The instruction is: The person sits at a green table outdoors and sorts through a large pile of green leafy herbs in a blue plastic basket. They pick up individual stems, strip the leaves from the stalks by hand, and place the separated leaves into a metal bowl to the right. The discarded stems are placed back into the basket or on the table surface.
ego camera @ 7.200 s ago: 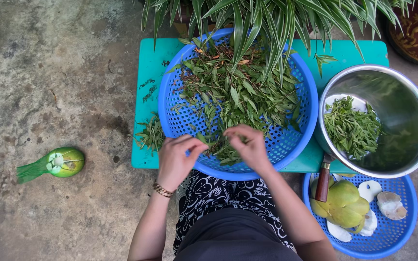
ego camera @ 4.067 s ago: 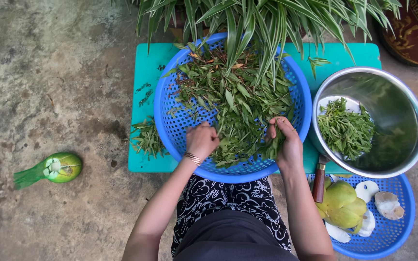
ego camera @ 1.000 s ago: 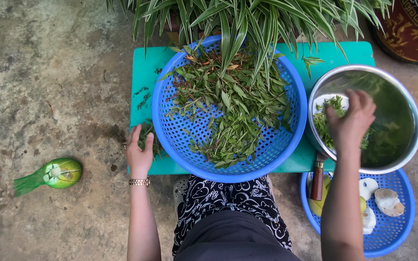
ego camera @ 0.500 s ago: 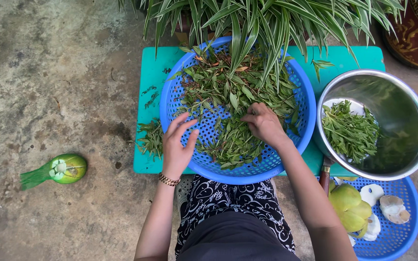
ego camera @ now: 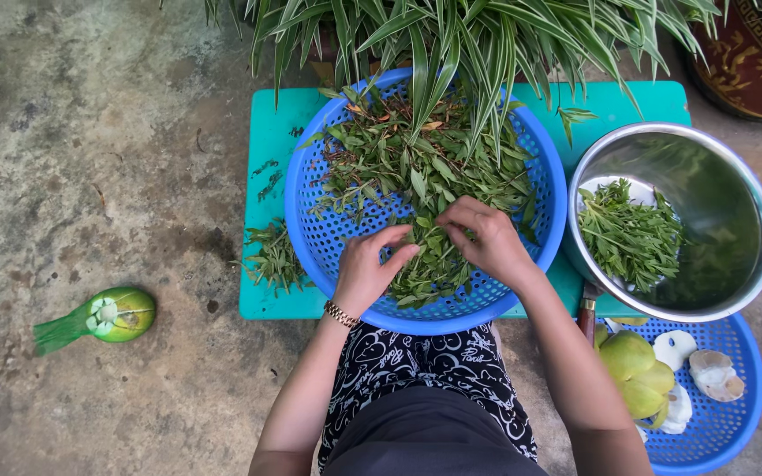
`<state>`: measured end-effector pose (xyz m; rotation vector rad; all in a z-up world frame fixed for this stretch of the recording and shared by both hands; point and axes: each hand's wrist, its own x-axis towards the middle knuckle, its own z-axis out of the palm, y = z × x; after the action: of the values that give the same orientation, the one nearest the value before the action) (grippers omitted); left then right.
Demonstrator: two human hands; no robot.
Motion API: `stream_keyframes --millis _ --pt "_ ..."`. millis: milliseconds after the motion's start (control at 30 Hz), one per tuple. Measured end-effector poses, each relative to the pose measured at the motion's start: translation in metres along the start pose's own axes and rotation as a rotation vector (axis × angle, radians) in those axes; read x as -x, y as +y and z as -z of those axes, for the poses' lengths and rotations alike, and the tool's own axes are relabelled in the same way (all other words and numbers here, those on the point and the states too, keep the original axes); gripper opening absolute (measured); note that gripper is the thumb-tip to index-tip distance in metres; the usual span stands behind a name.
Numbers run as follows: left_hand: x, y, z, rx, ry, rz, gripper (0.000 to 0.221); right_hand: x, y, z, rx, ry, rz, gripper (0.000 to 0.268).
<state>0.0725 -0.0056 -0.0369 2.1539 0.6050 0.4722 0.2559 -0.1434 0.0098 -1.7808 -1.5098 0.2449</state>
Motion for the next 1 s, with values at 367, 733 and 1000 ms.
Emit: stream_keyframes --millis 367,733,1000 --pt "0.039 -0.039 0.017 0.494 0.084 0.125 0.017 -0.006 -0.025 -0.017 -0.113 0.07 -0.041 0.04" --pt "0.09 -0.023 0.086 0.235 0.469 0.097 0.017 -0.05 -0.048 -0.065 -0.262 0.223 0.039 0.032" --pt "0.122 -0.056 0.121 0.249 0.609 0.187 0.024 -0.1 -0.096 -0.128 -0.281 0.018 0.172 0.02"
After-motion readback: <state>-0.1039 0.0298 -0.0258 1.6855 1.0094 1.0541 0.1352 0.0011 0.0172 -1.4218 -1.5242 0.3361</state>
